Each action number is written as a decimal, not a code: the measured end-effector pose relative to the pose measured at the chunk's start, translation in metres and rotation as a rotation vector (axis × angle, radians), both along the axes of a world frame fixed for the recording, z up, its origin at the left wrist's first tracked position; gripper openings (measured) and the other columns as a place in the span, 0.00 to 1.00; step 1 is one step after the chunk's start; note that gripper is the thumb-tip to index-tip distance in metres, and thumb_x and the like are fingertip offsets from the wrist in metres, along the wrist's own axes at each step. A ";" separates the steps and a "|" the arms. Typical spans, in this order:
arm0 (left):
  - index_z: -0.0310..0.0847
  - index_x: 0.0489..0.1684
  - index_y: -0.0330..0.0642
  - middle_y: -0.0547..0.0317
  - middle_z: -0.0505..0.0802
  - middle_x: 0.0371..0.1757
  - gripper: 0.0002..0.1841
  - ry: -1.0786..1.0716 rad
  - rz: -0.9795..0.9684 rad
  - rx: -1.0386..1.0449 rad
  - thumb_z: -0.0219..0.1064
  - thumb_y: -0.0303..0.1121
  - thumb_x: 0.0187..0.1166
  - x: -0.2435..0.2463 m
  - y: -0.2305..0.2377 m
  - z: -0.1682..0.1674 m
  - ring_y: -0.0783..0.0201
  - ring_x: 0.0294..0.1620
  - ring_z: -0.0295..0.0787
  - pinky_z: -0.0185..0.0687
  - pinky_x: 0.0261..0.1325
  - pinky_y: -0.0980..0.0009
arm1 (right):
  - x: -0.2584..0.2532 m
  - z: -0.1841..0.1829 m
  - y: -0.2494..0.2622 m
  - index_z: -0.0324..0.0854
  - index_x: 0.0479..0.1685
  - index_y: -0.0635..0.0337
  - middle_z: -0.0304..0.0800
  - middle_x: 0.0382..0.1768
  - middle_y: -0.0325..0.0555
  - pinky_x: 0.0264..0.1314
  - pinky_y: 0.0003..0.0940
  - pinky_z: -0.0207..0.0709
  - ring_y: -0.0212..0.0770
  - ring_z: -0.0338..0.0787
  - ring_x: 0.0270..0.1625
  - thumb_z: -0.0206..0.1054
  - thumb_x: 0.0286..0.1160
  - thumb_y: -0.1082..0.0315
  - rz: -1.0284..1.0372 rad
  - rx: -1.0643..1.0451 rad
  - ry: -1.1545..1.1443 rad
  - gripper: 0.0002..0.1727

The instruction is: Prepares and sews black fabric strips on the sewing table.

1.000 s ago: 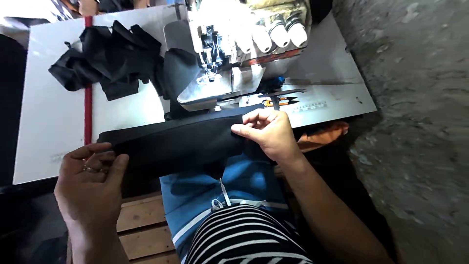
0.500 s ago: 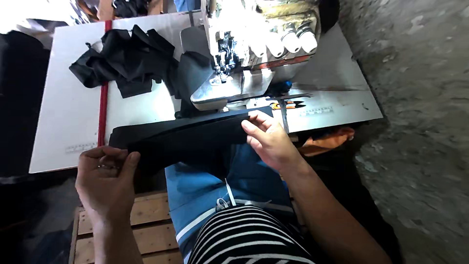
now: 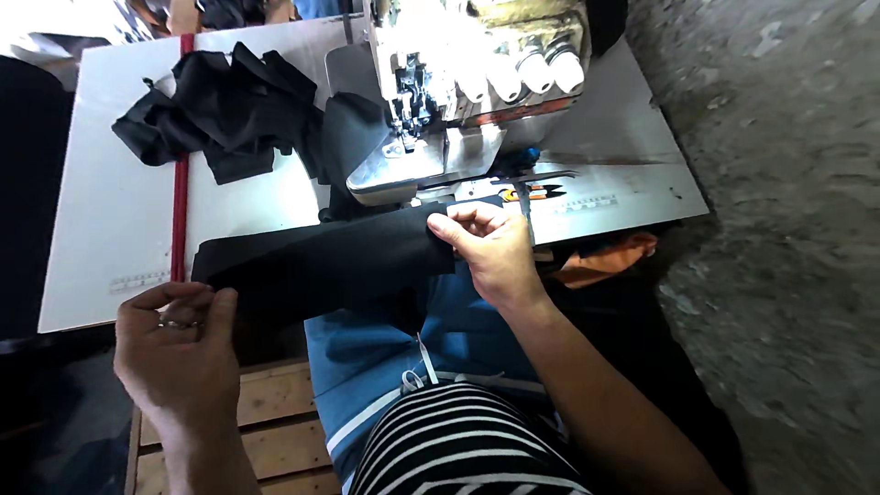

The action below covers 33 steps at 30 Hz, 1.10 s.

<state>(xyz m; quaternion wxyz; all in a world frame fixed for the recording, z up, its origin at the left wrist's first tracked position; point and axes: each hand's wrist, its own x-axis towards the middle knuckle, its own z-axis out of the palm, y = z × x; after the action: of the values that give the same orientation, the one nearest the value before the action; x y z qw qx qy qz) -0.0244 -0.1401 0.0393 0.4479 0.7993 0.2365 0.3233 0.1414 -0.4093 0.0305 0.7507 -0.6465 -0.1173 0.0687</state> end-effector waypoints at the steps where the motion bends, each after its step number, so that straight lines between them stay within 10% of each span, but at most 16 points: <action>1: 0.70 0.57 0.46 0.73 0.88 0.44 0.19 -0.022 0.004 -0.013 0.74 0.25 0.73 0.000 0.000 0.001 0.78 0.42 0.88 0.89 0.48 0.77 | 0.000 0.000 0.000 0.91 0.40 0.63 0.92 0.30 0.43 0.30 0.24 0.84 0.31 0.87 0.27 0.79 0.71 0.72 0.007 0.001 -0.004 0.05; 14: 0.65 0.47 0.50 0.75 0.88 0.40 0.24 -0.094 0.058 -0.023 0.79 0.22 0.64 0.018 0.003 -0.005 0.77 0.43 0.90 0.90 0.50 0.75 | 0.015 -0.003 0.003 0.88 0.41 0.62 0.89 0.29 0.41 0.25 0.22 0.79 0.30 0.83 0.24 0.74 0.77 0.72 0.012 -0.027 -0.054 0.03; 21: 0.70 0.59 0.42 0.69 0.88 0.50 0.21 -0.021 0.019 0.183 0.77 0.33 0.75 0.057 0.039 0.024 0.74 0.52 0.88 0.88 0.59 0.70 | 0.055 -0.015 0.036 0.91 0.41 0.56 0.85 0.20 0.33 0.16 0.21 0.69 0.24 0.76 0.16 0.75 0.76 0.64 -0.234 -0.435 -0.476 0.06; 25: 0.75 0.72 0.30 0.40 0.84 0.73 0.21 0.166 -0.145 0.457 0.62 0.25 0.80 0.114 -0.002 0.013 0.52 0.73 0.83 0.82 0.71 0.55 | 0.068 -0.013 0.048 0.86 0.52 0.57 0.79 0.16 0.31 0.14 0.24 0.65 0.26 0.70 0.13 0.75 0.75 0.62 -0.274 -0.517 -0.470 0.13; 30: 0.85 0.73 0.45 0.58 0.86 0.78 0.19 0.036 -0.565 0.458 0.59 0.34 0.87 0.148 -0.073 -0.024 0.61 0.85 0.72 0.50 0.91 0.44 | 0.065 -0.009 0.037 0.75 0.47 0.54 0.75 0.18 0.33 0.12 0.21 0.70 0.26 0.73 0.13 0.77 0.73 0.61 -0.149 -0.490 -0.285 0.15; 33: 0.90 0.68 0.47 0.62 0.89 0.74 0.17 -0.033 -0.516 0.453 0.60 0.33 0.87 0.156 -0.079 -0.039 0.60 0.85 0.73 0.51 0.89 0.42 | 0.069 -0.009 0.033 0.75 0.43 0.54 0.75 0.20 0.32 0.15 0.20 0.70 0.25 0.72 0.14 0.72 0.78 0.64 -0.122 -0.440 -0.229 0.10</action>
<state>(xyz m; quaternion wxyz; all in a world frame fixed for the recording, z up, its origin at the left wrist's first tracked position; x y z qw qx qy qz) 0.1313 -0.2192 -0.0001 0.3299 0.9066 -0.0586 0.2564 0.2101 -0.3761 0.0217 0.5765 -0.8037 -0.1446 -0.0267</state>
